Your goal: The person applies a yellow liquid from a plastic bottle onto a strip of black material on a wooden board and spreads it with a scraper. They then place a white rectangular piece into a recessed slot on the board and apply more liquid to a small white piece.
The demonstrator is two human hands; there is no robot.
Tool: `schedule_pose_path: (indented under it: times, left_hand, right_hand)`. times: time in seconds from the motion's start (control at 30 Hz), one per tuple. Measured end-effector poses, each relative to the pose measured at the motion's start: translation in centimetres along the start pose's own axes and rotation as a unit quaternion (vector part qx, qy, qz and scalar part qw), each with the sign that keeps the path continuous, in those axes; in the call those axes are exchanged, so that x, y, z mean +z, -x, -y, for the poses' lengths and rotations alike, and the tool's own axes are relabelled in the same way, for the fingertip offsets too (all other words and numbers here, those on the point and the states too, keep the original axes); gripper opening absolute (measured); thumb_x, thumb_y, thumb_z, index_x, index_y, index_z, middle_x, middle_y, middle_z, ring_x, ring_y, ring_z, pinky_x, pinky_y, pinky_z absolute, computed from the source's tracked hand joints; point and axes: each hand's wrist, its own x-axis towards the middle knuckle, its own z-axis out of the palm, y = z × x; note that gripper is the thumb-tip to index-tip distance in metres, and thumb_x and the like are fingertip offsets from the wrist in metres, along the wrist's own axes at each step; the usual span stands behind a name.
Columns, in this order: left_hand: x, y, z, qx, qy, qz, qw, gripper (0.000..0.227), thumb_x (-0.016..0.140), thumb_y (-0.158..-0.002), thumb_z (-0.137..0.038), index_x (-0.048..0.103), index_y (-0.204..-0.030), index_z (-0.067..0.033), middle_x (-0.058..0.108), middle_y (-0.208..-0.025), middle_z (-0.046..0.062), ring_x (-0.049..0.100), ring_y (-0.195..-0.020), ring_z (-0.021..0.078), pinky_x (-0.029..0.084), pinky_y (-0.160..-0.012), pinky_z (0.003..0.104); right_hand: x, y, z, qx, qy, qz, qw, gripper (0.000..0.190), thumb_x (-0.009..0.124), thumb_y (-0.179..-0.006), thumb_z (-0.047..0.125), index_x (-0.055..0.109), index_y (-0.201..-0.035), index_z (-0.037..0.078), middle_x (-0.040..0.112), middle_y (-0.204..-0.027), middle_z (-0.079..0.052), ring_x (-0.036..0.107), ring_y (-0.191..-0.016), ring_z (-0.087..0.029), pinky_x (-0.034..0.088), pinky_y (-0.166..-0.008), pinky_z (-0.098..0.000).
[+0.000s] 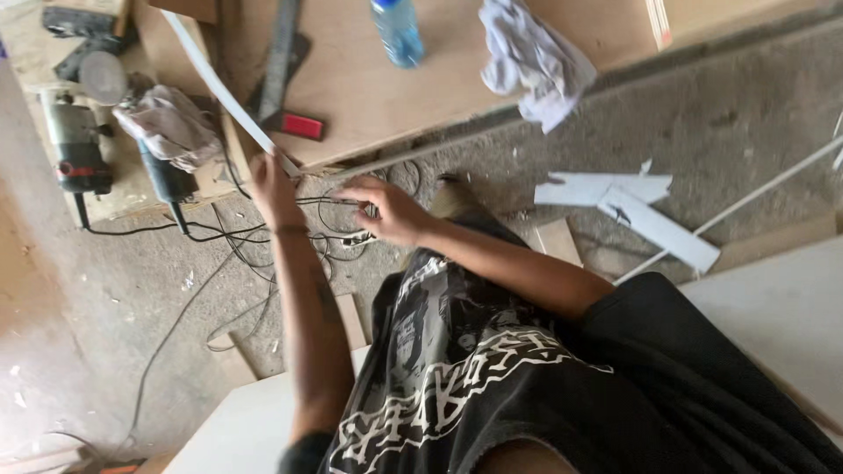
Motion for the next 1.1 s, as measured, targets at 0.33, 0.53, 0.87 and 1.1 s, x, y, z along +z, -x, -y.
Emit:
schedule_pose_path:
  times: [0.33,0.53,0.87,1.1]
  left_hand:
    - [3.9,3.7,8.4,0.345,-0.478,0.012,0.808,0.032,0.075,-0.103,-0.039,0.062,-0.103,-0.0099,0.058,-0.088,0.013,0.067,-0.076,0.0347,0.054,-0.061,0.043]
    - [13.9,19.3,11.8,-0.005,-0.414,0.42,0.807,0.018,0.069,-0.099,-0.036,0.074,-0.106,-0.0196,0.075,-0.093,0.005,0.073,-0.094,0.0301,0.057,-0.084,0.047]
    - [24.9,29.0,16.4,-0.017,-0.405,0.605,0.685,0.019,0.066,-0.1,-0.028,0.073,-0.113,-0.0154,0.075,-0.114,0.012,0.071,-0.11,0.0329,0.059,-0.093,0.046]
    - [34.0,32.4,13.5,-0.088,-0.422,0.631,0.645,0.023,0.065,-0.1,-0.032,0.073,-0.112,-0.0131,0.074,-0.113,0.013,0.071,-0.103,0.0292,0.057,-0.091,0.047]
  right_hand:
    - [-7.5,11.3,-10.4,0.225,0.077,0.074,0.968,0.023,0.065,-0.095,0.019,0.075,-0.114,0.01,0.076,-0.107,-0.016,0.074,-0.098,-0.038,0.058,-0.087,-0.0493]
    - [-13.8,25.0,-18.1,0.339,0.13,-0.094,0.927,0.019,0.066,-0.091,0.02,0.075,-0.106,0.016,0.076,-0.105,-0.013,0.071,-0.105,-0.039,0.055,-0.093,-0.0522]
    - [-18.9,48.1,-27.3,0.514,0.024,-0.323,0.794,0.025,0.063,-0.083,0.027,0.08,-0.101,0.025,0.074,-0.09,-0.006,0.073,-0.091,-0.036,0.058,-0.085,-0.0486]
    - [-21.5,52.0,-27.2,0.542,-0.035,-0.4,0.738,0.033,0.063,-0.09,0.028,0.078,-0.114,0.011,0.075,-0.105,-0.02,0.071,-0.103,-0.043,0.056,-0.09,-0.0522]
